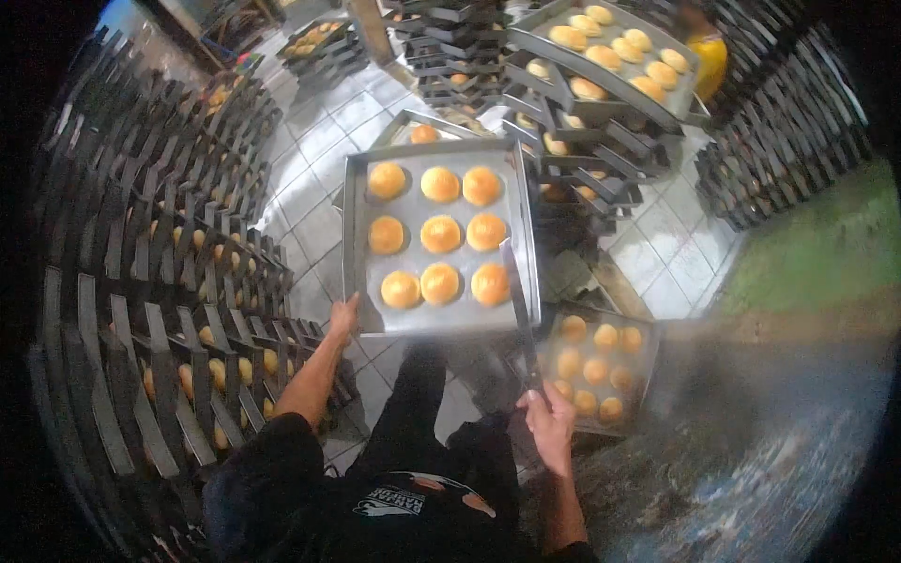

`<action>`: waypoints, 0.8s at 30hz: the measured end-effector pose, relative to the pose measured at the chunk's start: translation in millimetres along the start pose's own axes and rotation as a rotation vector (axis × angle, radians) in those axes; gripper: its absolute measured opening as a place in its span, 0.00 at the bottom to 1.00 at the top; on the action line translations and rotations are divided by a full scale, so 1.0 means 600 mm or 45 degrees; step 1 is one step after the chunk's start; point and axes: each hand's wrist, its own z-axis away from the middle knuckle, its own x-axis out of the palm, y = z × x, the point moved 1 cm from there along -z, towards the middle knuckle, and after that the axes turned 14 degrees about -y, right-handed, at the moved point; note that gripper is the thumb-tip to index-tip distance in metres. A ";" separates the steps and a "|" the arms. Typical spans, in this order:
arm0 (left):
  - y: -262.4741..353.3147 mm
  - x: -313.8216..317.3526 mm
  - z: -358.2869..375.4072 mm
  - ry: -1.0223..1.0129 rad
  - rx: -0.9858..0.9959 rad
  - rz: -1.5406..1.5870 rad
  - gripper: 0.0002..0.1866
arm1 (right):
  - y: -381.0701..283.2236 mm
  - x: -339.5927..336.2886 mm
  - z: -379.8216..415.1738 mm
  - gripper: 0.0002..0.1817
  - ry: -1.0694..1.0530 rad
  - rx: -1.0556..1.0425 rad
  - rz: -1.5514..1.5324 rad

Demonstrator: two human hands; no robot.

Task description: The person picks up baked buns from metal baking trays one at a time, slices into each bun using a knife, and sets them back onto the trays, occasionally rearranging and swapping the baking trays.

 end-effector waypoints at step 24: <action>0.470 0.272 -0.360 -0.516 0.953 -0.629 0.33 | -0.107 0.148 -0.502 0.19 0.275 0.376 0.033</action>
